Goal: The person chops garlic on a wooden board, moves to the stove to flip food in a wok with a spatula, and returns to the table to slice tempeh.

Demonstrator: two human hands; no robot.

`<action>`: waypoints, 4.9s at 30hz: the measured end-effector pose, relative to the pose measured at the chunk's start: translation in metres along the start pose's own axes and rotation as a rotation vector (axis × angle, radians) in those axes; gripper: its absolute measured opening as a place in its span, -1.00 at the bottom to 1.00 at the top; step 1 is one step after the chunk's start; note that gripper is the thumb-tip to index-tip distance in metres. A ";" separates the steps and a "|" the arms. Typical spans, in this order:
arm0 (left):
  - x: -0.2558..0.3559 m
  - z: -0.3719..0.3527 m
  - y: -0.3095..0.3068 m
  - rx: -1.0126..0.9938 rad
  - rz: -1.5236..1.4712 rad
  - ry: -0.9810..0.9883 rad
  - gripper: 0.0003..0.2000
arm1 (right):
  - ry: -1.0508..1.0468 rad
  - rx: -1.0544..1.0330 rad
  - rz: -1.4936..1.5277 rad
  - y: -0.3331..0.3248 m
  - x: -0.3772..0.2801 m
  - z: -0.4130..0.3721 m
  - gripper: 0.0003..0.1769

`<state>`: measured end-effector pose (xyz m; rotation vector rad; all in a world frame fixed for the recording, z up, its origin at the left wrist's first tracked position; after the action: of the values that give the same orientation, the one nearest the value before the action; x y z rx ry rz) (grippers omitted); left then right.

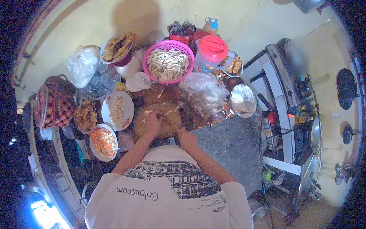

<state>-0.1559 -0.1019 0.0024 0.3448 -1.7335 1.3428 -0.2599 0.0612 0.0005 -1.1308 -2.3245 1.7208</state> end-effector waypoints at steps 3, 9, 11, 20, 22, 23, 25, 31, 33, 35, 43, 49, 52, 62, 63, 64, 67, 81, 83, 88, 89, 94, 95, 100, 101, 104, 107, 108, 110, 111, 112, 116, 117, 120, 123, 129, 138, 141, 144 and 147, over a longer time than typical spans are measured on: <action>-0.006 0.002 0.002 -0.036 -0.055 -0.024 -0.92 | 0.010 -0.014 0.007 0.005 0.000 0.006 -0.56; 0.004 0.000 -0.003 -0.040 0.044 0.086 -0.90 | 0.022 0.042 0.024 -0.005 -0.001 0.000 -0.56; -0.001 0.001 -0.003 0.010 0.038 0.148 -0.88 | 0.031 0.043 0.038 -0.009 0.000 -0.002 -0.55; 0.017 -0.008 -0.035 -0.056 0.204 0.409 -0.80 | 0.014 0.008 0.011 -0.004 0.000 -0.002 -0.55; 0.020 -0.015 -0.028 -0.139 0.282 0.439 -0.80 | 0.044 0.054 0.007 -0.005 0.005 0.000 -0.54; 0.028 -0.018 -0.029 -0.165 0.300 0.427 -0.80 | 0.046 0.044 0.008 -0.005 0.005 0.000 -0.55; 0.029 -0.020 -0.026 -0.188 0.293 0.400 -0.81 | 0.052 0.024 0.009 -0.006 0.006 0.001 -0.55; 0.009 -0.014 -0.012 -0.147 0.209 0.281 -0.82 | 0.062 0.045 0.034 -0.011 0.004 0.000 -0.56; 0.011 -0.012 -0.013 -0.121 0.166 0.229 -0.82 | 0.067 0.039 0.014 -0.014 0.001 -0.002 -0.56; 0.018 -0.013 -0.016 -0.083 0.175 0.244 -0.81 | 0.060 0.042 0.009 -0.013 0.002 -0.002 -0.56; 0.011 -0.015 -0.023 -0.165 0.076 0.217 -0.78 | 0.027 0.020 0.022 -0.003 0.005 -0.002 -0.54; 0.014 -0.011 -0.019 -0.198 0.060 0.175 -0.83 | 0.056 -0.009 0.049 -0.003 0.005 -0.002 -0.53; 0.014 -0.011 -0.014 -0.166 0.083 0.238 -0.84 | 0.037 0.017 0.049 0.001 0.006 0.000 -0.53; 0.028 -0.015 -0.024 -0.082 0.049 0.253 -0.86 | 0.036 0.045 0.051 -0.005 0.005 -0.003 -0.57; 0.027 -0.015 -0.024 -0.098 0.045 0.224 -0.86 | 0.036 0.038 0.048 -0.004 0.005 -0.003 -0.56; 0.030 -0.016 -0.025 -0.063 0.057 0.272 -0.86 | 0.037 0.031 0.046 -0.003 0.006 -0.002 -0.56; 0.035 -0.018 -0.027 -0.016 0.093 0.361 -0.85 | 0.041 0.017 0.046 -0.002 0.006 -0.001 -0.56; 0.018 -0.021 -0.005 -0.063 0.184 0.393 -0.86 | 0.056 -0.008 0.060 -0.004 0.003 -0.002 -0.52; 0.017 -0.021 -0.003 -0.061 0.216 0.402 -0.87 | 0.059 -0.016 0.072 -0.004 0.003 -0.002 -0.52; 0.018 -0.022 -0.004 -0.032 0.198 0.448 -0.88 | 0.023 0.001 0.086 0.003 0.004 0.000 -0.53; 0.019 -0.021 -0.004 -0.026 0.193 0.446 -0.89 | 0.024 0.006 0.083 0.002 0.004 0.000 -0.53; 0.031 -0.023 -0.011 -0.004 0.195 0.460 -0.90 | 0.039 -0.014 0.073 0.000 0.001 -0.003 -0.54; 0.033 -0.023 -0.012 0.005 0.203 0.477 -0.90 | 0.043 -0.017 0.062 0.001 0.001 -0.002 -0.54; 0.026 -0.022 -0.007 -0.010 0.211 0.410 -0.90 | 0.013 0.000 0.069 0.014 0.000 0.004 -0.55; 0.025 -0.022 -0.007 -0.006 0.198 0.419 -0.90 | 0.014 0.010 0.062 0.015 -0.001 0.005 -0.55; 0.023 -0.021 -0.007 0.007 0.180 0.414 -0.90 | 0.007 0.031 0.041 0.017 -0.004 0.010 -0.56; 0.022 -0.022 -0.005 -0.008 0.159 0.408 -0.89 | 0.014 0.041 0.046 0.018 -0.004 0.010 -0.57; 0.022 -0.021 -0.005 -0.014 0.151 0.408 -0.89 | 0.033 0.050 0.059 0.008 -0.007 0.005 -0.56; 0.025 -0.022 -0.009 -0.001 0.138 0.430 -0.89 | 0.041 0.048 0.072 0.000 -0.011 -0.001 -0.56; 0.026 -0.023 -0.010 0.004 0.130 0.440 -0.89 | 0.034 0.040 0.071 -0.001 -0.011 -0.003 -0.57; 0.024 -0.023 -0.009 0.001 0.131 0.427 -0.89 | 0.029 0.032 0.070 -0.001 -0.011 -0.005 -0.57; 0.022 -0.022 -0.007 0.000 0.141 0.400 -0.90 | 0.004 0.039 0.063 0.016 -0.003 0.002 -0.57; 0.024 -0.021 -0.008 0.004 0.141 0.399 -0.90 | 0.006 0.042 0.055 0.018 -0.002 0.004 -0.56; 0.014 -0.020 0.000 -0.008 0.152 0.392 -0.90 | 0.035 0.014 0.016 0.022 -0.002 0.007 -0.55; 0.018 -0.024 -0.004 0.043 0.170 0.421 -0.91 | 0.030 0.015 0.036 0.021 -0.004 0.009 -0.55; 0.028 -0.023 -0.007 -0.033 0.179 0.430 -0.91 | 0.002 0.045 0.062 0.011 -0.011 0.008 -0.54; 0.021 -0.024 -0.002 -0.017 0.206 0.463 -0.89 | -0.022 0.044 0.046 0.012 -0.008 0.001 -0.58; 0.019 -0.024 0.000 -0.048 0.234 0.453 -0.89 | -0.029 0.034 0.034 0.010 -0.012 0.003 -0.57; 0.023 -0.026 -0.002 -0.025 0.261 0.474 -0.88 | -0.035 0.033 0.055 0.012 -0.013 0.004 -0.57; 0.015 -0.024 0.002 -0.028 0.172 0.457 -0.86 | -0.014 0.021 0.040 0.017 -0.009 0.009 -0.56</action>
<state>-0.1544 -0.0757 0.0126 -0.1268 -1.4165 1.3881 -0.2482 0.0513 -0.0142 -1.1734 -2.3020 1.7671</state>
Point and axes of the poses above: each hand's wrist, its own z-axis towards the middle knuckle, its own y-axis out of the palm, x = y × z, the point moved 9 cm from there along z, towards the middle knuckle, and after that the axes turned 6 degrees about -z, right-handed, at the moved point
